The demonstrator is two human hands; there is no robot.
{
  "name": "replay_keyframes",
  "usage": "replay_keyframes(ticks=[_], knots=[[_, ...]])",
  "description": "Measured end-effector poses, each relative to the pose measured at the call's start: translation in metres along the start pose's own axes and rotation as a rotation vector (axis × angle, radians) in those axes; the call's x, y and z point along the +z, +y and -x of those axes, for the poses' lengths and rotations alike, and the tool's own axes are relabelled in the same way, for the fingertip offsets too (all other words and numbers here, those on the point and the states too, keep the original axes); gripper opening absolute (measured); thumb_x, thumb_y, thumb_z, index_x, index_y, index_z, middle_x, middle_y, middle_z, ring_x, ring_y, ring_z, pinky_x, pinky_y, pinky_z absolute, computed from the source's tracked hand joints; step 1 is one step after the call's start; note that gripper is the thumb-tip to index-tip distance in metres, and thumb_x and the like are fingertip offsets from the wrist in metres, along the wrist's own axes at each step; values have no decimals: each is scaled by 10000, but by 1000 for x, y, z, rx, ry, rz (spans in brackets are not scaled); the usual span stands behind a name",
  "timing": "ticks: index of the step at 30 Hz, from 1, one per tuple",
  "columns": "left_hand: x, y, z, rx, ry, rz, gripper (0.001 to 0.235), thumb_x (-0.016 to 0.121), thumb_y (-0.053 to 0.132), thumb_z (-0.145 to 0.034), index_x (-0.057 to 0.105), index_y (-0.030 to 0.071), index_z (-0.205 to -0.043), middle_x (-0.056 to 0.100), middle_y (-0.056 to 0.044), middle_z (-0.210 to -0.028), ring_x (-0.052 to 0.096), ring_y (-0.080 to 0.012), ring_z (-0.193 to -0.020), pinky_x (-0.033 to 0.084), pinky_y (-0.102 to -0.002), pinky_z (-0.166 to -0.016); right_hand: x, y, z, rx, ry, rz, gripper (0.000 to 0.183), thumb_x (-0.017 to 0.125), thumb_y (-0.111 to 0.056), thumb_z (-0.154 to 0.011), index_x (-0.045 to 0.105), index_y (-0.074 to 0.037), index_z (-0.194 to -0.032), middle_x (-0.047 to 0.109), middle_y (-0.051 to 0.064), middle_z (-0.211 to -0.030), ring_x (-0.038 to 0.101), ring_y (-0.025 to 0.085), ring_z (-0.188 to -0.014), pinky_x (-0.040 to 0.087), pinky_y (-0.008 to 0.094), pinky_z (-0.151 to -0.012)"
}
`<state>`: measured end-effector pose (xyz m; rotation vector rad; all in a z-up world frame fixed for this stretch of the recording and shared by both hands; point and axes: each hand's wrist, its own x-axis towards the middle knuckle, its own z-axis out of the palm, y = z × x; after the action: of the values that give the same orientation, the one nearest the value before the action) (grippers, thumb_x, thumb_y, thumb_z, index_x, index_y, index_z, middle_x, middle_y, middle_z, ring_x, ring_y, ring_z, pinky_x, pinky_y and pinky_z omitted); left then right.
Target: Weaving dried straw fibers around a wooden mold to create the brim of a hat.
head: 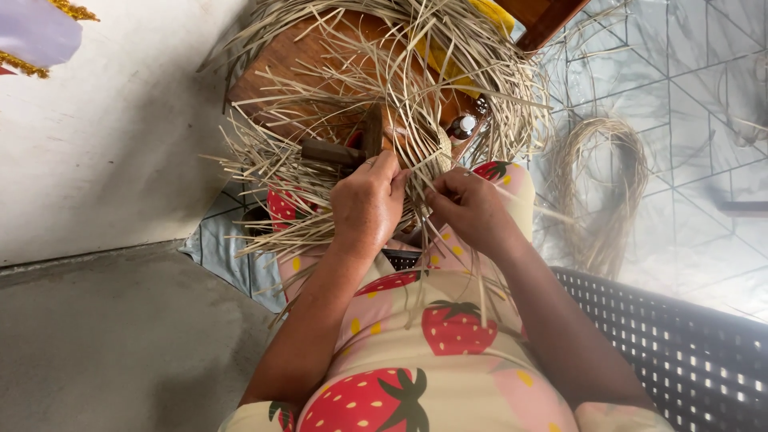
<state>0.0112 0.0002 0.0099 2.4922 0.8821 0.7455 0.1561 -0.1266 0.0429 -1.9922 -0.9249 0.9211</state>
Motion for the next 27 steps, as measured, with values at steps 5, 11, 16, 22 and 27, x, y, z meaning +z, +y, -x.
replay_keyframes(ticks=[5, 11, 16, 22, 27], knots=[[-1, 1, 0, -1, -12, 4, 388, 868, 274, -898, 497, 214, -800, 553, -1, -614, 655, -245, -513, 559, -355, -471, 14, 7, 3, 52, 5, -126, 190, 778, -93, -846, 727, -124, -1027, 738, 33, -801, 710, 146, -701, 581, 269, -676], [-4, 2, -1, -10, -23, 11, 341, 838, 270, -942, 522, 206, -832, 548, 2, -626, 651, -229, -514, 573, -361, -479, 25, 22, -4, -285, 284, 82, 326, 867, -74, -832, 707, -162, -1103, 665, 70, -974, 702, 264, -821, 593, 382, -719], [-8, 4, -3, -17, -39, 22, 338, 831, 271, -956, 524, 197, -835, 544, -11, -628, 650, -245, -514, 575, -382, -469, 19, 15, -7, -109, 116, 107, 140, 799, -313, -951, 800, -264, -1082, 774, 20, -895, 757, 218, -823, 594, 359, -718], [1, -2, 1, -30, -38, -6, 363, 842, 302, -927, 504, 215, -829, 566, -6, -648, 667, -251, -538, 582, -380, -478, 15, -9, -16, 325, -114, -682, 355, 575, -268, -1086, 681, 58, -992, 709, 207, -708, 754, 274, -569, 639, 351, -449], [-6, 3, -3, -70, -97, 34, 278, 794, 263, -986, 552, 194, -869, 584, -5, -664, 688, -237, -562, 600, -376, -488, -8, -5, -27, 27, -189, -301, 84, 665, -54, -993, 738, -13, -989, 711, 109, -718, 655, 121, -575, 514, 236, -465]])
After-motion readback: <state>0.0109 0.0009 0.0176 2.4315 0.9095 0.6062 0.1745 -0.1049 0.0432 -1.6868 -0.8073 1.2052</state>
